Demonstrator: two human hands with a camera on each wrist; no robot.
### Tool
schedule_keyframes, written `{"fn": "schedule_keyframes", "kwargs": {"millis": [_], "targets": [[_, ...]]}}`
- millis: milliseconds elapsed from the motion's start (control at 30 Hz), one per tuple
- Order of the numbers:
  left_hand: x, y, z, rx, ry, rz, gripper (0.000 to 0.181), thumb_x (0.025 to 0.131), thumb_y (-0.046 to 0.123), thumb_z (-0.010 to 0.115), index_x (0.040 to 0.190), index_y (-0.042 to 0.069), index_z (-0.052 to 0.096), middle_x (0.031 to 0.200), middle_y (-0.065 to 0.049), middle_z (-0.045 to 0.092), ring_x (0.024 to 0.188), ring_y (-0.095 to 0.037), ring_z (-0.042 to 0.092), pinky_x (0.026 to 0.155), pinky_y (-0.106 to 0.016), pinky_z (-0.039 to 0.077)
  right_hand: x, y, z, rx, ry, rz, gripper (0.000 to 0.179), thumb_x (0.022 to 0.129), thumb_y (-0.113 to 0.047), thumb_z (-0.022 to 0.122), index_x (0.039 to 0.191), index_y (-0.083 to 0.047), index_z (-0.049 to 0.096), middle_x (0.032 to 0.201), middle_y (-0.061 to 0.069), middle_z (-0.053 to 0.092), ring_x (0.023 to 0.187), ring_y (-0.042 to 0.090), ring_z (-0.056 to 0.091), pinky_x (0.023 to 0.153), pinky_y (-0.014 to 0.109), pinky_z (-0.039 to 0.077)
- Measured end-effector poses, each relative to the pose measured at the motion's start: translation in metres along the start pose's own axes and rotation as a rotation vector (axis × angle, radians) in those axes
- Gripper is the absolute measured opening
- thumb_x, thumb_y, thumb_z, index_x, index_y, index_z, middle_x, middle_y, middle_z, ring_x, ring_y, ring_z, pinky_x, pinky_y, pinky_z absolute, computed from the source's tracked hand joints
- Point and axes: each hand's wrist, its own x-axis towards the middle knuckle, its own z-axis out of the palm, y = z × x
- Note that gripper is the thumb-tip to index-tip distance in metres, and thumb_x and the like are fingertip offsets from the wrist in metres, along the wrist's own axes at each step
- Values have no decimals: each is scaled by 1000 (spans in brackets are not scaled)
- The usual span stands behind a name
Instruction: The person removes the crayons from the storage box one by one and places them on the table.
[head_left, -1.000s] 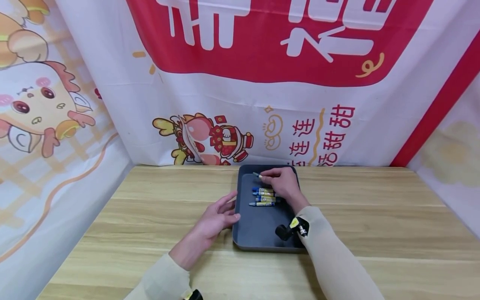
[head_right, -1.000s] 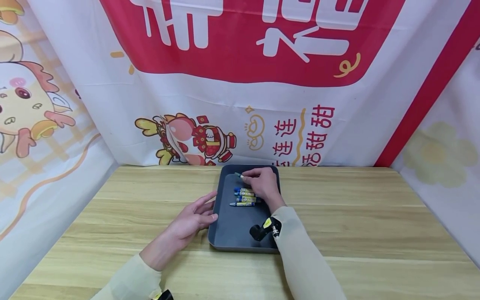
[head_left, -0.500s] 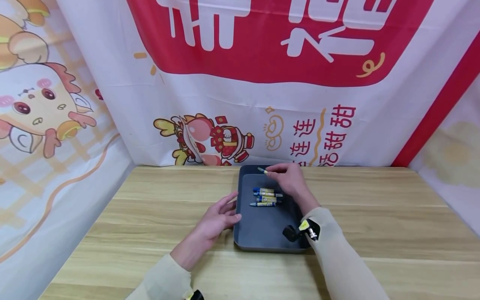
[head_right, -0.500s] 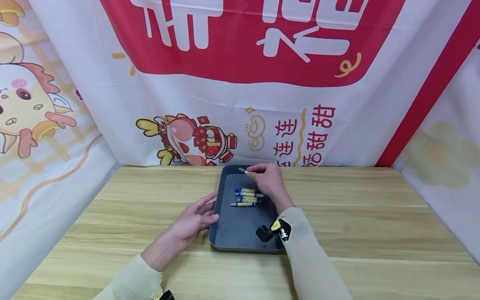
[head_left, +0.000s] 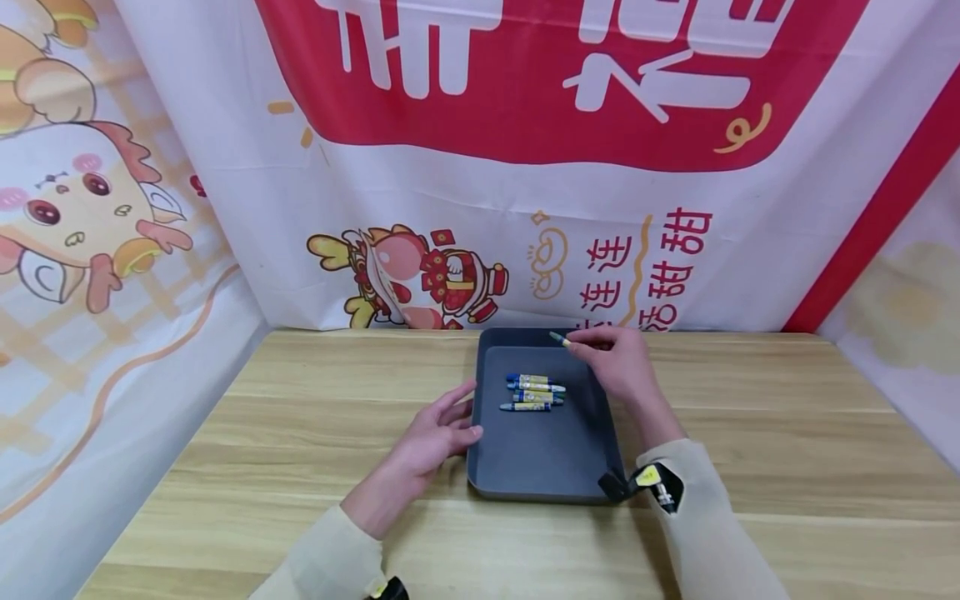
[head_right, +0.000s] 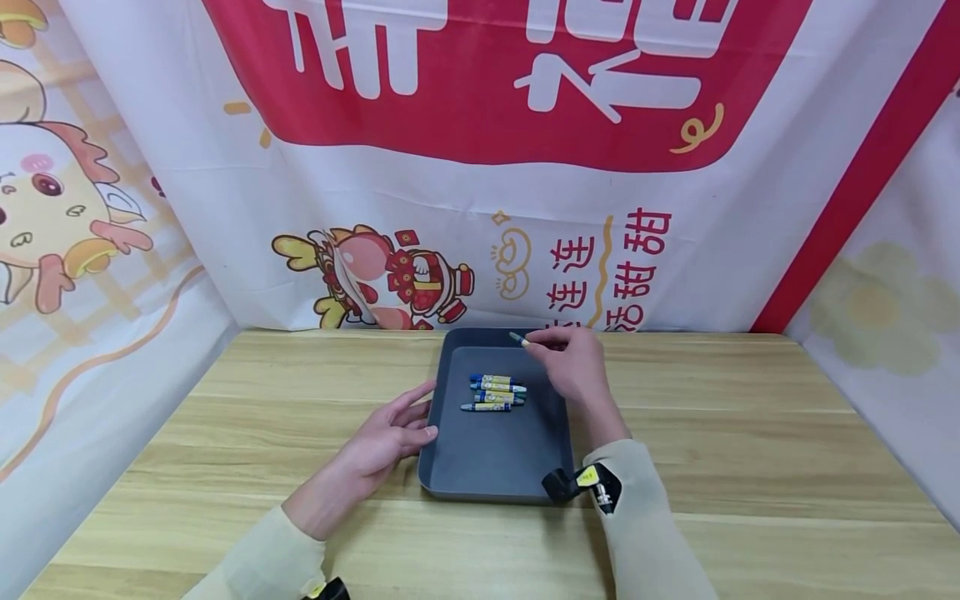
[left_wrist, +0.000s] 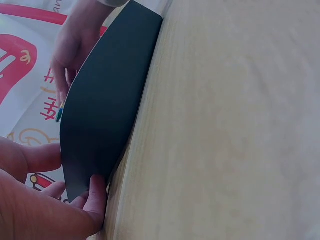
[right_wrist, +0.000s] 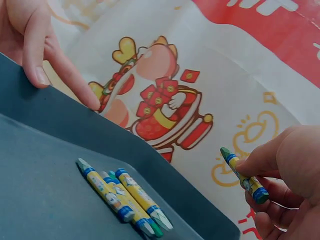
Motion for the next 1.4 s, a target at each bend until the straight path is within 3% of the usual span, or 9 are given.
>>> {"fn": "schedule_keyframes", "kwargs": {"millis": [267, 533, 900, 1400], "targets": [[1, 1, 0, 0, 4, -16, 75, 98, -4, 66, 164, 24, 43, 166, -21, 45, 144, -37, 55, 113, -47, 54, -5, 4, -15, 1, 35, 15, 26, 103, -25, 70, 124, -12, 79, 128, 13, 73, 109, 27, 61, 88, 33, 50], [-1, -1, 1, 0, 1, -16, 74, 99, -3, 65, 164, 23, 42, 166, -22, 43, 145, -38, 54, 114, -49, 52, -4, 11, -29, 21, 55, 27, 29, 102, -27, 72, 126, -11, 78, 129, 15, 75, 114, 27, 63, 91, 32, 49], [-2, 0, 4, 5, -2, -8, 74, 99, -3, 65, 164, 22, 41, 167, -24, 42, 145, -39, 54, 115, -51, 52, -4, 24, -45, 31, 103, 48, 34, 103, -31, 71, 130, -12, 77, 131, 14, 73, 109, 20, 62, 85, 25, 52], [-2, 0, -2, 2, 2, -7, 74, 98, -3, 66, 164, 23, 43, 166, -23, 44, 144, -39, 54, 113, -50, 53, 3, 50, -44, 33, 183, 78, 28, 100, -20, 74, 127, -11, 78, 128, 14, 77, 103, 8, 64, 80, 19, 53]]}}
